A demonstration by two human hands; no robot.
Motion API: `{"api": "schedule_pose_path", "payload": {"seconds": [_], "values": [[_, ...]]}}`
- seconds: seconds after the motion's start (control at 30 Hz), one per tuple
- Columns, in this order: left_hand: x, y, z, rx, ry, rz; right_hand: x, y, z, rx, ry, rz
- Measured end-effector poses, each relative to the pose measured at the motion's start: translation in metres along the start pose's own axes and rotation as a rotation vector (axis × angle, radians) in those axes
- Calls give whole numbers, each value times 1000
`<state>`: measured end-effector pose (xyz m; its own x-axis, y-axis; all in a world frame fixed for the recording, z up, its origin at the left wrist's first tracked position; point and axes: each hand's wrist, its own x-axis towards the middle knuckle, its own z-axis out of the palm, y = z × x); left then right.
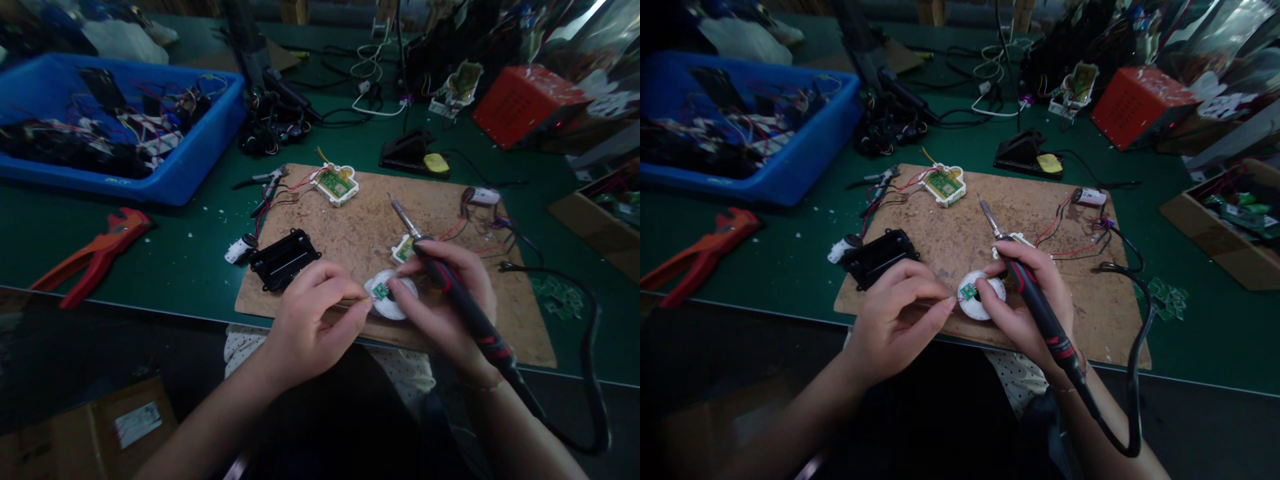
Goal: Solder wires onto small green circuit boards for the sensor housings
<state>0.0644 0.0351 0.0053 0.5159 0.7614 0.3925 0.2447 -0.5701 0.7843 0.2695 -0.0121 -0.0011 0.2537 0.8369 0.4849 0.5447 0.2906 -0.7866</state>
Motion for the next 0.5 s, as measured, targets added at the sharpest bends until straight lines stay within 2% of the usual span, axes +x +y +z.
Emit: {"api": "schedule_pose_path", "payload": {"seconds": [0.1,0.23,0.5], "values": [[1,-2,3,8,52,33,0,-1,1,-2,-3,6],[3,-4,6,-13,2,101,0,0,1,4,-3,-6],[0,-5,10,18,18,74,0,1,0,-10,1,-22]]}}
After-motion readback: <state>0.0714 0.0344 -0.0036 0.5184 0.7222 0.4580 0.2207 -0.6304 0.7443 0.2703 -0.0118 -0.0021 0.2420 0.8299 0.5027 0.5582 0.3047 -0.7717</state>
